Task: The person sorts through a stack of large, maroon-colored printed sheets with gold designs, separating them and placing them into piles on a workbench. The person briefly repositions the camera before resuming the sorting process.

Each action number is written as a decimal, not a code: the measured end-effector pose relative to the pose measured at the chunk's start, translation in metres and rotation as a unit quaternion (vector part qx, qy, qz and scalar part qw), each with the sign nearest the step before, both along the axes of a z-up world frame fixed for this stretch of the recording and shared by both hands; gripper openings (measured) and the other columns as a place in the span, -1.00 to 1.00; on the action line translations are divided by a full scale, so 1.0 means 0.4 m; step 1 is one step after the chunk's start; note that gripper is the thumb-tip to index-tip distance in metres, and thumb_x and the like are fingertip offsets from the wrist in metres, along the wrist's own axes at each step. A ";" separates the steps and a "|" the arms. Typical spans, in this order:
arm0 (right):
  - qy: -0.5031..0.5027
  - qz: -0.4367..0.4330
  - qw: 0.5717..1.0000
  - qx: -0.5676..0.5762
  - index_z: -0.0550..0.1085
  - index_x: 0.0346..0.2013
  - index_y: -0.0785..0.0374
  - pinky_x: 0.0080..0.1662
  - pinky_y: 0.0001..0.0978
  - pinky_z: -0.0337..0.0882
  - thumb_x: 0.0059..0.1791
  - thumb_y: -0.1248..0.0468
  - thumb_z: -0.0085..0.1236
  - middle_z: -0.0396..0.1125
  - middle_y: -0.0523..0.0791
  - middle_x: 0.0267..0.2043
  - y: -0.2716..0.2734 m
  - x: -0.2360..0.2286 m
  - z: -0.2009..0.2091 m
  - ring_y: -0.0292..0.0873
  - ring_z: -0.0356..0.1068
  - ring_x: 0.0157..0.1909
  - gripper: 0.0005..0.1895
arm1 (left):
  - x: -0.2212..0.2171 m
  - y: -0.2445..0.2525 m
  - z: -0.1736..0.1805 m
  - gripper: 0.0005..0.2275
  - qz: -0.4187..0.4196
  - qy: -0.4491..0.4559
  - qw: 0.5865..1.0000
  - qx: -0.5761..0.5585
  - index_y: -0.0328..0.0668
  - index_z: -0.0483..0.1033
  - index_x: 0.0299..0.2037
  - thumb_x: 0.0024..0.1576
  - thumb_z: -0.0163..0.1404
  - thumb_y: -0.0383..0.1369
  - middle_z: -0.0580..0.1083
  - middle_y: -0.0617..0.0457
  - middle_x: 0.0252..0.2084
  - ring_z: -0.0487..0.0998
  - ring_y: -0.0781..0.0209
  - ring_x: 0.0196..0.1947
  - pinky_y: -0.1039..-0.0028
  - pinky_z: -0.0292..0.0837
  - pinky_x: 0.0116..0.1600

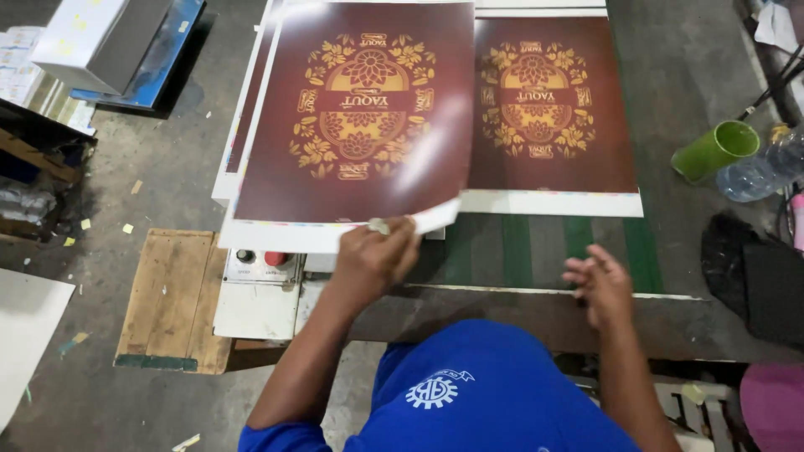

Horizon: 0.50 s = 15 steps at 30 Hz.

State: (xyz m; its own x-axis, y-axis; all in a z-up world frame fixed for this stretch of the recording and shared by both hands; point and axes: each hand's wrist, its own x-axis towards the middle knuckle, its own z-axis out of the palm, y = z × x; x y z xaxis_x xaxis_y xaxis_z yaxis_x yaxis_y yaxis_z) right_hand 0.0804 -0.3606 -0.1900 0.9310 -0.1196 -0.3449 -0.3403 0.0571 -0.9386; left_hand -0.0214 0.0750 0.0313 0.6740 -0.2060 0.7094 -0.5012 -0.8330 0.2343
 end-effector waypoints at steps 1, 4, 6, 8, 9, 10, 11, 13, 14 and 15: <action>0.001 0.001 1.000 -0.002 0.22 0.47 0.27 -0.37 -0.40 0.38 0.16 0.19 -0.01 0.51 0.00 -0.08 0.041 -0.025 0.034 -0.19 0.51 -0.24 -0.43 | 0.011 -0.030 -0.012 -0.81 0.001 0.001 1.000 -0.002 -0.37 0.57 -0.12 0.11 0.19 -0.46 0.60 -0.13 -0.31 0.57 0.12 -0.54 0.29 0.48 -0.36; 0.005 0.085 0.996 0.002 0.31 0.42 0.31 -0.33 -0.37 0.42 0.13 0.19 0.00 0.51 0.03 -0.05 0.138 -0.105 0.116 -0.15 0.51 -0.23 -0.44 | 0.036 -0.137 -0.065 -0.85 -0.086 0.010 0.996 -0.017 -0.32 0.57 -0.19 0.14 0.19 -0.41 0.58 -0.09 -0.30 0.59 0.07 -0.46 0.28 0.50 -0.33; -0.051 0.305 0.950 0.043 0.31 0.31 0.26 -0.32 -0.40 0.46 0.07 0.17 -0.03 0.52 0.01 0.01 0.178 -0.127 0.155 -0.14 0.56 -0.15 -0.49 | 0.052 -0.221 -0.116 -0.80 -0.125 0.049 0.989 0.067 -0.35 0.57 -0.21 0.15 0.15 -0.32 0.55 -0.12 -0.30 0.62 0.03 -0.34 0.24 0.54 -0.23; -0.073 0.323 0.931 0.154 0.36 0.20 0.32 -0.21 -0.32 0.53 0.11 0.16 -0.06 0.49 0.01 0.01 0.185 -0.146 0.131 -0.12 0.54 -0.09 -0.59 | 0.052 -0.281 -0.105 -0.80 -0.157 0.051 0.985 0.055 -0.31 0.53 -0.26 0.09 0.13 -0.30 0.56 -0.13 -0.23 0.63 -0.02 -0.21 0.23 0.56 -0.11; -0.092 0.337 0.899 0.263 0.40 0.09 0.37 -0.09 -0.24 0.60 0.16 0.15 -0.09 0.47 0.01 0.01 0.190 -0.155 0.118 -0.11 0.52 -0.03 -0.64 | 0.053 -0.310 -0.099 -0.81 -0.189 0.052 0.980 0.044 -0.26 0.50 -0.31 0.02 0.11 -0.29 0.56 -0.15 -0.16 0.64 -0.06 -0.08 0.22 0.58 0.01; -0.093 0.337 0.899 0.264 0.40 0.09 0.37 -0.09 -0.24 0.60 0.16 0.15 -0.09 0.47 0.01 0.01 0.199 -0.154 0.152 -0.11 0.52 -0.03 -0.64 | 0.059 -0.308 -0.087 -0.81 -0.190 0.052 0.979 0.045 -0.26 0.50 -0.31 0.02 0.11 -0.29 0.56 -0.15 -0.16 0.64 -0.06 -0.08 0.22 0.58 0.01; -0.052 0.265 0.918 0.291 0.40 0.05 0.37 -0.18 -0.24 0.57 0.16 0.18 -0.07 0.47 -0.01 -0.07 0.208 -0.153 0.186 -0.10 0.52 -0.13 -0.68 | 0.066 -0.305 -0.075 -0.79 -0.211 0.067 0.975 0.029 -0.28 0.51 -0.30 0.04 0.12 -0.27 0.56 -0.16 -0.15 0.62 -0.08 -0.08 0.18 0.55 0.01; -0.008 0.190 0.929 0.316 0.41 0.02 0.37 -0.26 -0.24 0.54 0.16 0.21 -0.06 0.48 -0.02 -0.15 0.184 -0.154 0.205 -0.09 0.51 -0.23 -0.73 | 0.085 -0.282 -0.061 -0.77 -0.232 0.085 0.969 0.012 -0.31 0.52 -0.28 0.06 0.13 -0.26 0.56 -0.18 -0.14 0.61 -0.10 -0.08 0.13 0.53 0.01; -0.032 0.148 0.953 0.261 0.38 0.01 0.38 -0.33 -0.28 0.49 0.16 0.23 -0.06 0.48 -0.01 -0.19 0.154 -0.153 0.191 -0.09 0.53 -0.26 -0.75 | 0.100 -0.257 -0.057 -0.77 -0.207 0.085 0.975 0.018 -0.30 0.53 -0.28 0.04 0.12 -0.26 0.56 -0.17 -0.15 0.61 -0.11 -0.09 0.12 0.52 0.01; -0.056 0.104 0.972 0.205 0.35 0.00 0.39 -0.40 -0.32 0.44 0.16 0.26 -0.06 0.48 0.00 -0.22 0.125 -0.152 0.176 -0.09 0.55 -0.28 -0.77 | 0.115 -0.233 -0.053 -0.77 -0.181 0.085 0.980 0.024 -0.29 0.54 -0.27 0.02 0.11 -0.26 0.57 -0.16 -0.16 0.62 -0.11 -0.10 0.11 0.52 0.00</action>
